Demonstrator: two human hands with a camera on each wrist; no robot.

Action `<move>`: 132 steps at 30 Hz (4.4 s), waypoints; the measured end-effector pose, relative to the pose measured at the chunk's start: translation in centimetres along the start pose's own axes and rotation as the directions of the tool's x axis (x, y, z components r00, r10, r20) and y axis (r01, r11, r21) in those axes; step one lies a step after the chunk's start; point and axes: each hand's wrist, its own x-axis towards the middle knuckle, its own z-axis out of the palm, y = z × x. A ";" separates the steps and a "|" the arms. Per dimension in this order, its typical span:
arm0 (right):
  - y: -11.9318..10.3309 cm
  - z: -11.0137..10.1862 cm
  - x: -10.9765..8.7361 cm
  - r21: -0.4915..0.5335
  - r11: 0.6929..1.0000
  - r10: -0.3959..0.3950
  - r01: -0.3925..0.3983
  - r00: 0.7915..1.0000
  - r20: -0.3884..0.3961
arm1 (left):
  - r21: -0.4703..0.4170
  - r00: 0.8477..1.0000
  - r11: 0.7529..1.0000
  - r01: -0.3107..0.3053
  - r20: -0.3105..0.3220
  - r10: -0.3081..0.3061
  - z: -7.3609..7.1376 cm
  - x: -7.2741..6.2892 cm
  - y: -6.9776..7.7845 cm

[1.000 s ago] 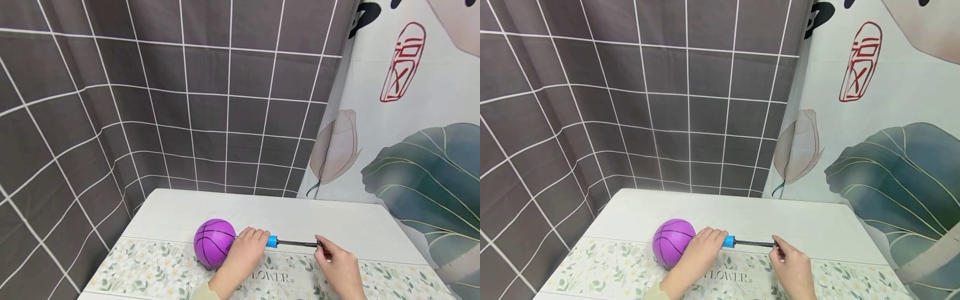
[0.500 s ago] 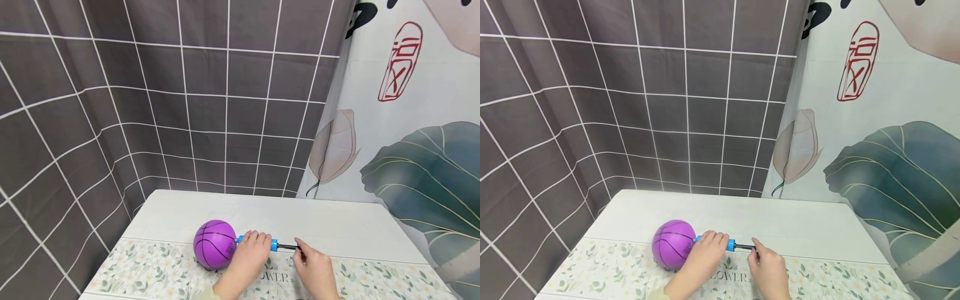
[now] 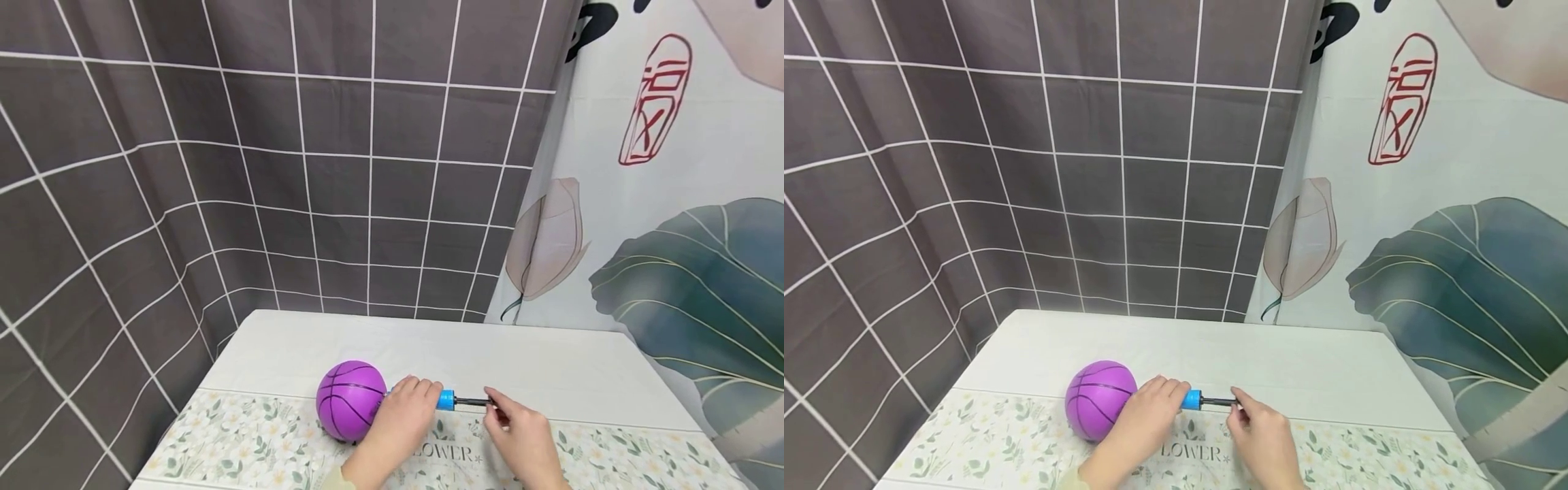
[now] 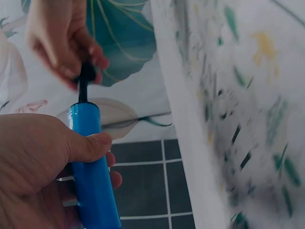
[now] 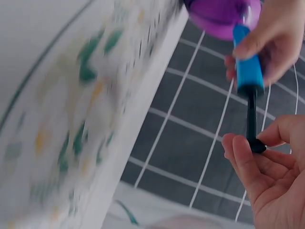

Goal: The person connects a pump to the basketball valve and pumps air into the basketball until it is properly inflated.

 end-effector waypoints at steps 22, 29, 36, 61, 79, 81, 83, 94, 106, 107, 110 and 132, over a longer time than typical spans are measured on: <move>-0.3 0.4 -0.7 -0.070 0.997 -0.032 0.030 0.999 -0.023 | 0.068 1.000 0.998 -0.005 0.010 0.004 0.4 0.2 0.5; -1.7 2.0 -1.1 -0.051 0.994 -0.096 0.096 0.995 -0.005 | 0.098 0.998 0.994 -0.044 -0.038 0.048 0.8 0.0 1.4; -1.4 0.9 -0.3 0.009 0.998 -0.055 0.055 0.998 0.032 | 0.005 0.999 0.999 -0.044 -0.029 0.044 0.2 0.0 0.5; -0.5 0.5 -0.7 -0.074 0.995 -0.067 0.061 0.994 -0.081 | 0.093 0.999 0.996 -0.013 -0.049 0.017 0.3 0.0 0.7; 0.1 -0.6 -0.1 -0.037 0.999 -0.010 0.010 1.000 -0.009 | -0.002 0.998 1.000 -0.021 -0.055 0.021 0.3 -0.2 -0.3; 0.9 -1.2 0.0 -0.054 0.998 0.010 -0.012 0.999 -0.031 | -0.003 0.999 1.000 -0.007 -0.047 0.007 0.2 -0.2 -0.5; 1.6 -1.8 0.1 -0.065 0.997 0.028 -0.030 0.999 -0.044 | 0.000 0.999 1.000 0.000 -0.046 0.000 0.2 -0.2 -0.6; 0.7 -0.9 -0.3 -0.077 0.997 -0.018 0.012 0.997 -0.073 | 0.039 1.000 0.999 0.004 -0.023 -0.003 0.0 0.0 -0.4; -1.9 1.4 -0.6 -0.005 0.996 -0.088 0.088 0.996 -0.001 | 0.060 0.997 0.997 -0.048 -0.051 0.051 0.8 0.1 1.2; -1.8 1.3 -0.5 0.008 0.996 -0.088 0.088 0.996 -0.001 | 0.047 0.997 0.998 -0.047 -0.051 0.049 0.8 0.1 1.1; -1.2 1.0 -0.3 0.034 0.996 -0.086 0.087 0.996 -0.007 | 0.010 0.998 0.999 -0.046 -0.048 0.046 0.5 0.2 0.8; 0.9 -0.7 -0.4 -0.061 0.998 0.006 -0.008 0.999 -0.036 | 0.045 1.000 0.999 0.008 -0.007 -0.007 0.1 0.1 -0.2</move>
